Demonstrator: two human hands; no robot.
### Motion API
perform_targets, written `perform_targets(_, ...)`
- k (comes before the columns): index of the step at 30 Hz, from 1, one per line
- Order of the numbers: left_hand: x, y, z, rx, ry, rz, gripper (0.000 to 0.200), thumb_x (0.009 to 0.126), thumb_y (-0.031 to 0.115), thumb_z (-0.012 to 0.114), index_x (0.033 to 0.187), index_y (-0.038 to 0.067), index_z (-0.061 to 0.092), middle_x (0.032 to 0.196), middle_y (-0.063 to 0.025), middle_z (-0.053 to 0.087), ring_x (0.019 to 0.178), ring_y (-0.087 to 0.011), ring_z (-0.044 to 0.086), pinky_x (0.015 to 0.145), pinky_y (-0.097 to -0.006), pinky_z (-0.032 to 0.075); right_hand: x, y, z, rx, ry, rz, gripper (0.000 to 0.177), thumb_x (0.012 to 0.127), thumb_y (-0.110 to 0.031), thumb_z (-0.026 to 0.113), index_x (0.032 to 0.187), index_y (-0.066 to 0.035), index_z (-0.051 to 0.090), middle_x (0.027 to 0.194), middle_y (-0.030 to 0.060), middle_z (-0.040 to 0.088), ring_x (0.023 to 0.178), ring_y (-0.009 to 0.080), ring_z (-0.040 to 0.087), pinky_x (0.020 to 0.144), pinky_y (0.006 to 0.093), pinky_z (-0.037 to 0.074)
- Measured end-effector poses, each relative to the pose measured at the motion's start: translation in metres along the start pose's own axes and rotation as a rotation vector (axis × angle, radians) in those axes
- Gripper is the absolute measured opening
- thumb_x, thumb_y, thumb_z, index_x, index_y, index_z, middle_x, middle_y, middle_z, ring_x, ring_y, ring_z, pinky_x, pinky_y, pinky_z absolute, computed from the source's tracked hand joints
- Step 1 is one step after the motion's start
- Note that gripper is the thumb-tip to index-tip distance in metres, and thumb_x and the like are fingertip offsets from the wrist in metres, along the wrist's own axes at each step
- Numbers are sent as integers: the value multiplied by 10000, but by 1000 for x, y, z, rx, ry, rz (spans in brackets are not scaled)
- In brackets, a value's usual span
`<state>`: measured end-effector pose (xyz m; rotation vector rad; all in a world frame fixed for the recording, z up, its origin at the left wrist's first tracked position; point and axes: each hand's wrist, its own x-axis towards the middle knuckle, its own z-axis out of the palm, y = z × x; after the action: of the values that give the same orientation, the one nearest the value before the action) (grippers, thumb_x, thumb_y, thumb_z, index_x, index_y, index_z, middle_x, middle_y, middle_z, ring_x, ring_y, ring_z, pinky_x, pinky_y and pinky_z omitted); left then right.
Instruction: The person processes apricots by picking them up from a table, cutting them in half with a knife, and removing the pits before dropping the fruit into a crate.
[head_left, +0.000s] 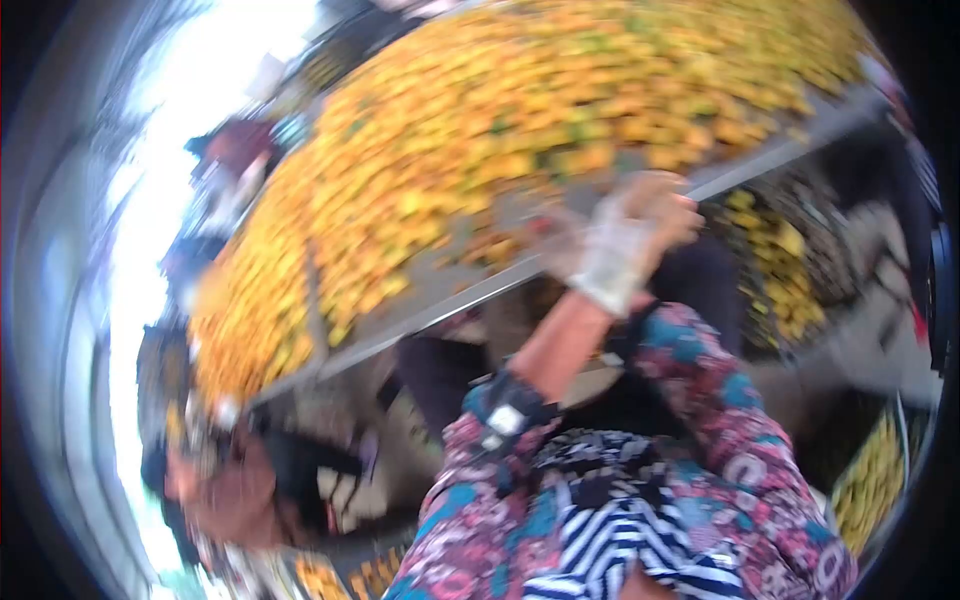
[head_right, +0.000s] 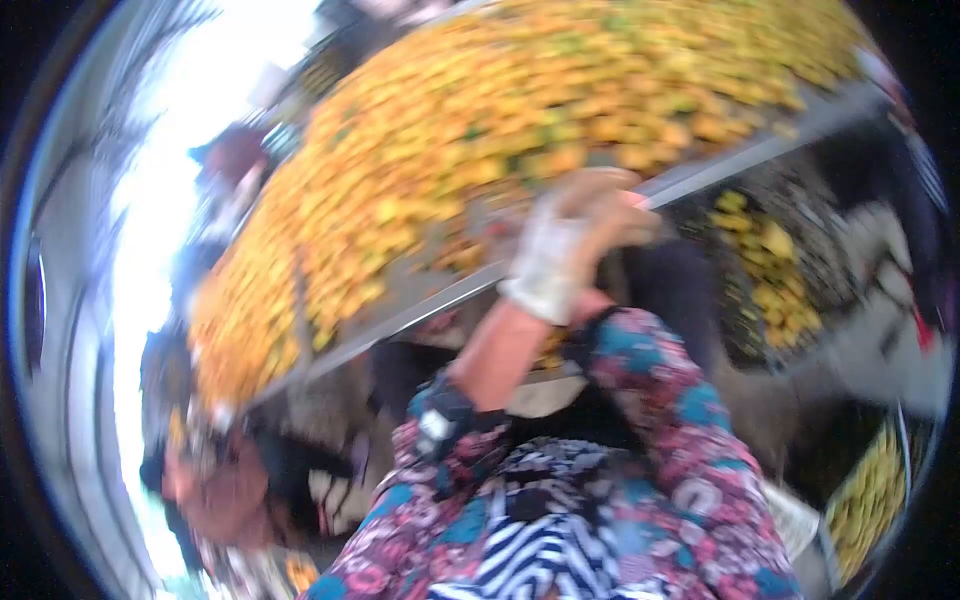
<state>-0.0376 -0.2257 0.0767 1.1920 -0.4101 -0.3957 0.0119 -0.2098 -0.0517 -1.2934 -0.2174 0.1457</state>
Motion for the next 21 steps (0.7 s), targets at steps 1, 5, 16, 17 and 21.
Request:
perform_targets(1, -11, -3, -11, -4, 3, 76, 270, 862, 153, 645, 1076, 4, 575, 851, -62, 644, 838, -150, 649, 689, -277, 532, -3, -3, 2, 25, 12, 1, 171, 869, -128, 615, 1004, -27, 585, 804, 0, 562, 739, 104, 524, 667, 265, 448)
perform_targets(5, -73, 13, -70, 175, 66, 13, 231, 850, 98, 666, 1054, 14, 600, 837, -49, 646, 738, -120, 641, 639, -248, 519, -2, 3, 1, 115, 62, -56, 183, 864, -128, 633, 1011, -29, 589, 791, -11, 549, 722, 94, 521, 644, 260, 445)
perform_targets(16, -253, 66, -386, 1499, 1260, 22, 212, 710, 146, 678, 904, 64, 664, 822, -157, 669, 759, -301, 649, 688, -364, 514, -3, -9, 3, -185, 161, 95, 272, 912, -193, 612, 1110, -15, 558, 713, -63, 534, 502, 15, 436, 430, 169, 343)
perform_targets(17, -265, 73, -403, 1553, 1339, -198, 262, 708, 190, 683, 942, 75, 662, 907, -169, 669, 865, -340, 635, 762, -414, 503, -1, 1, -1, -208, 209, 46, 277, 909, -197, 616, 1112, -18, 559, 689, -64, 530, 471, 16, 419, 406, 171, 330)
perform_targets(21, -294, 74, -464, 1517, 1328, -591, 398, 710, 227, 685, 1061, 57, 611, 1022, -193, 644, 988, -342, 608, 857, -410, 481, -8, -17, 12, -241, 262, 151, 268, 908, -200, 618, 1113, -37, 562, 614, -55, 505, 432, 18, 408, 373, 180, 316)
